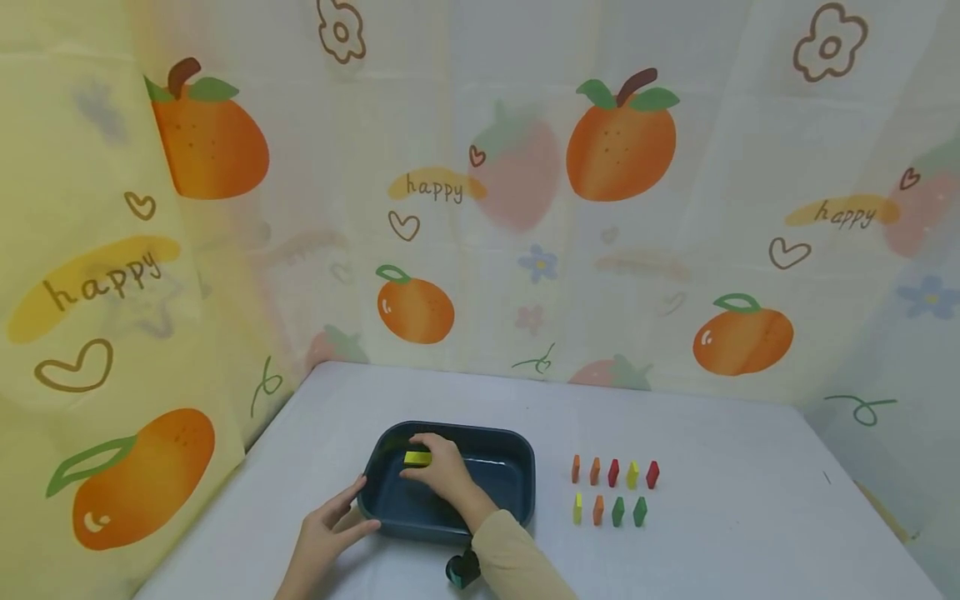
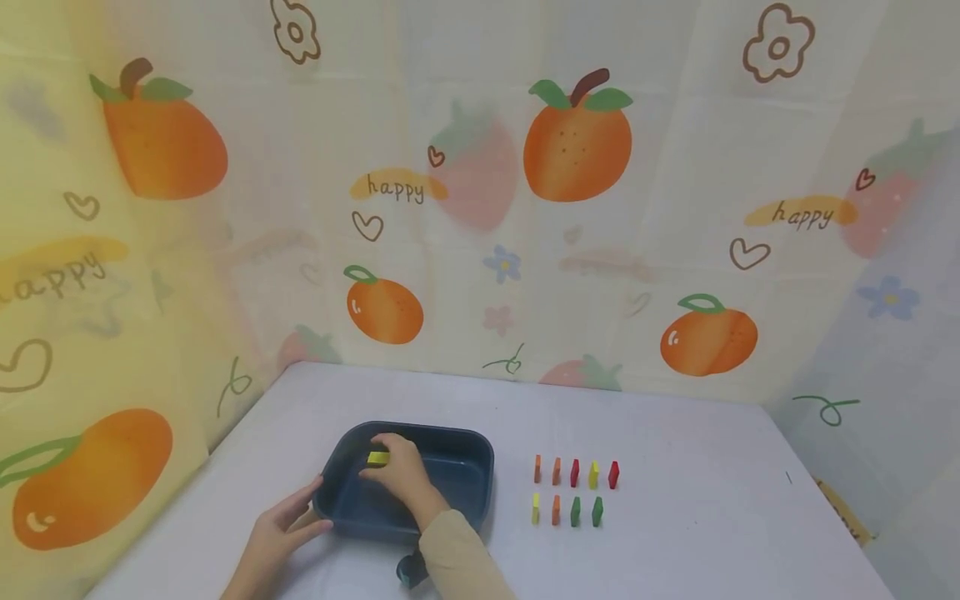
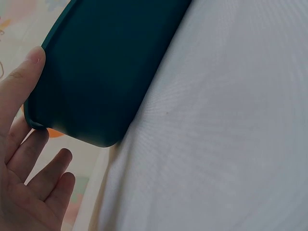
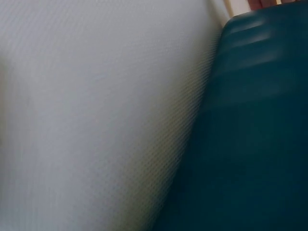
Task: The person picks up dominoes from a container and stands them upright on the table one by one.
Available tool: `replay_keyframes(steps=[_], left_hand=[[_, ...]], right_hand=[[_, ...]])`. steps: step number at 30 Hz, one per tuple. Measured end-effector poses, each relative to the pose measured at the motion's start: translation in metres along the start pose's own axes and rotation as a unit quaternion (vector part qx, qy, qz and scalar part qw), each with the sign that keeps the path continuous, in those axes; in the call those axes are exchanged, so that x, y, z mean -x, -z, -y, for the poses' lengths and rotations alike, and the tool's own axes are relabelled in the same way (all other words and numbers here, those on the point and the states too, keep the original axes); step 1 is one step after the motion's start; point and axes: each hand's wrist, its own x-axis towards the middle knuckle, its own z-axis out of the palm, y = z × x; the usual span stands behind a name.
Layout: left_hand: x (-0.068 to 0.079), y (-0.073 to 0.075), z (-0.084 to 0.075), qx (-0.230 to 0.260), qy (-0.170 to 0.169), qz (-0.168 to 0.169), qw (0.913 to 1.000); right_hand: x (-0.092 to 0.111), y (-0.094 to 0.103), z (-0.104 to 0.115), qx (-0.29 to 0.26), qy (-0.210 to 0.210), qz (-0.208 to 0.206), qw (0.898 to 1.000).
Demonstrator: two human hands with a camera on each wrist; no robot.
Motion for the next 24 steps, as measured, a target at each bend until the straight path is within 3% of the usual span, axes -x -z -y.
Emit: replay_keyframes(steps=[12,24], left_hand=[[-0.0003,0.0014,-0.002,0.004,0.014,0.003,0.9999],[-0.0001,0.0002,-0.0015,0.001,0.043,0.004,0.9991]], right_hand=[[0.0004,0.0013,-0.0023,0.099,-0.009,0.099,0.99],[0.002,0.0013,0.0021,0.125,-0.044,0.063,0.989]])
